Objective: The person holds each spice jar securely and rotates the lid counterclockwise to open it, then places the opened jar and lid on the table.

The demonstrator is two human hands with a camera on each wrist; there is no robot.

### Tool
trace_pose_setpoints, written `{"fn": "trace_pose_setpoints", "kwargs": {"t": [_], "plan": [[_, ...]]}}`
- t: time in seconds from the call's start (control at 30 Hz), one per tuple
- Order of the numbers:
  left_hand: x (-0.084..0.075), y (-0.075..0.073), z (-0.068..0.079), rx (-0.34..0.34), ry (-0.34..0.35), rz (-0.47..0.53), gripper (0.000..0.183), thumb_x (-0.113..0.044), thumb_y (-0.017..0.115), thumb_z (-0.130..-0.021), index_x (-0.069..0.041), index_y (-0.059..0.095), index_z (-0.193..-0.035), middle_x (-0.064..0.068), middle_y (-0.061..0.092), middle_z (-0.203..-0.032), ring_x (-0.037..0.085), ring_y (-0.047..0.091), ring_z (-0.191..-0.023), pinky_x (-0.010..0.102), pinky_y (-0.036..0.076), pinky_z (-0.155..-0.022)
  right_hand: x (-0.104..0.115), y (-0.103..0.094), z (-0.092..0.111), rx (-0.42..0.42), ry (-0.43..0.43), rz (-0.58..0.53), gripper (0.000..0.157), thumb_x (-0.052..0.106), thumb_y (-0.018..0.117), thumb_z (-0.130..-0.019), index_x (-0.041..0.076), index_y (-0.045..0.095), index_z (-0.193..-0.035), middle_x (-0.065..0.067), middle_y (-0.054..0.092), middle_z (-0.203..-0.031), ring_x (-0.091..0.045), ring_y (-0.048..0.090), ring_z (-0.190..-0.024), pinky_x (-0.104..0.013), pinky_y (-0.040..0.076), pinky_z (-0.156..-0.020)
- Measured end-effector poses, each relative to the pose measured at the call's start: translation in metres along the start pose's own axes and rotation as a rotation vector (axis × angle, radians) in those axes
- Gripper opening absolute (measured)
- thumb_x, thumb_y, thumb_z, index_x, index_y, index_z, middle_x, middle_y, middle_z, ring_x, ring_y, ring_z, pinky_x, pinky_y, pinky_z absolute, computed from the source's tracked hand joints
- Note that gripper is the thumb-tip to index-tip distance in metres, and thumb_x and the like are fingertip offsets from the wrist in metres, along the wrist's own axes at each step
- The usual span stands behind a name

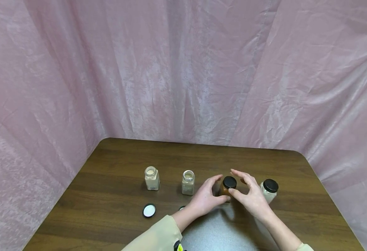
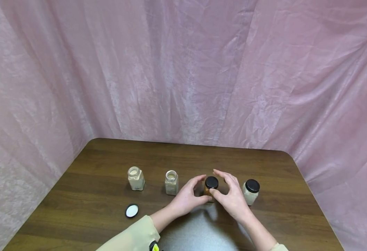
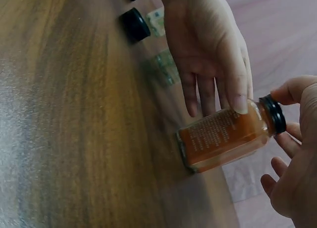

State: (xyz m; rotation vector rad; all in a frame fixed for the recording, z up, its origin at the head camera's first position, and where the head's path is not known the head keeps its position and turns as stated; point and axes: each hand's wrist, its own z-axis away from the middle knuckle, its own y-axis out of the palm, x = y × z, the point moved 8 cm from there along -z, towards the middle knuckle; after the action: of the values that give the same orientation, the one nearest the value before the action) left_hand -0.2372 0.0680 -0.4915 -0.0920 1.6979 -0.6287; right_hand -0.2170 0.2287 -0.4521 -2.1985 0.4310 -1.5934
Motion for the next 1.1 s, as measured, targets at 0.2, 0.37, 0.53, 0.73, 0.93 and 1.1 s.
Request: {"fn": "trace_pose_setpoints", "kwargs": {"t": [0.2,0.37,0.53,0.73,0.93,1.1], "plan": [[0.003,0.004,-0.007,0.01,0.024,0.037,0.067,-0.037,0.088,-0.08,-0.016,0.06,-0.138,-0.001,0.062,-0.132,0.023,0.056,-0.126,0.04,0.044,-0.105,-0.004,0.006,-0.001,-0.003,0.029,-0.003,0.058,0.027,0.084,-0.087,0.02,0.06,-0.14,0.0,0.058,-0.141,-0.024,0.042,-0.132,-0.05,0.031,-0.107],[0.005,0.006,-0.011,-0.01,0.039,0.075,0.059,-0.031,0.088,-0.08,-0.013,0.063,-0.131,-0.002,0.064,-0.125,0.022,0.059,-0.121,0.04,0.045,-0.103,-0.007,0.008,-0.001,-0.015,0.076,-0.018,0.056,0.03,0.086,-0.085,0.022,0.063,-0.135,-0.001,0.057,-0.139,-0.028,0.043,-0.131,-0.057,0.031,-0.107],[0.008,0.007,-0.012,-0.026,0.038,0.083,0.054,-0.029,0.087,-0.081,-0.014,0.065,-0.128,-0.002,0.065,-0.122,0.02,0.059,-0.121,0.038,0.044,-0.104,-0.012,0.009,-0.001,-0.027,0.109,0.001,0.054,0.033,0.086,-0.085,0.021,0.065,-0.132,-0.003,0.059,-0.136,-0.029,0.045,-0.128,-0.056,0.034,-0.104],[0.011,0.009,-0.013,-0.012,0.032,0.14,0.053,-0.027,0.088,-0.081,-0.013,0.065,-0.126,-0.007,0.067,-0.115,0.015,0.064,-0.111,0.033,0.048,-0.098,-0.012,0.009,-0.002,-0.047,0.104,-0.009,0.05,0.032,0.087,-0.084,0.021,0.067,-0.129,0.001,0.061,-0.131,-0.024,0.046,-0.124,-0.054,0.037,-0.101],[0.013,0.011,-0.013,-0.007,0.018,0.154,0.05,-0.026,0.087,-0.082,-0.015,0.065,-0.125,-0.01,0.069,-0.112,0.011,0.064,-0.107,0.032,0.049,-0.096,-0.012,0.009,-0.002,-0.067,0.092,-0.025,0.047,0.028,0.087,-0.084,0.022,0.068,-0.127,0.004,0.063,-0.128,-0.017,0.046,-0.122,-0.051,0.038,-0.1],[0.013,0.01,-0.013,-0.006,0.016,0.161,0.048,-0.025,0.088,-0.081,-0.013,0.066,-0.123,-0.01,0.069,-0.111,0.01,0.065,-0.105,0.032,0.05,-0.094,-0.011,0.01,-0.002,-0.081,0.088,-0.035,0.047,0.025,0.088,-0.083,0.023,0.069,-0.126,0.004,0.063,-0.127,-0.014,0.044,-0.122,-0.047,0.037,-0.099]]}}
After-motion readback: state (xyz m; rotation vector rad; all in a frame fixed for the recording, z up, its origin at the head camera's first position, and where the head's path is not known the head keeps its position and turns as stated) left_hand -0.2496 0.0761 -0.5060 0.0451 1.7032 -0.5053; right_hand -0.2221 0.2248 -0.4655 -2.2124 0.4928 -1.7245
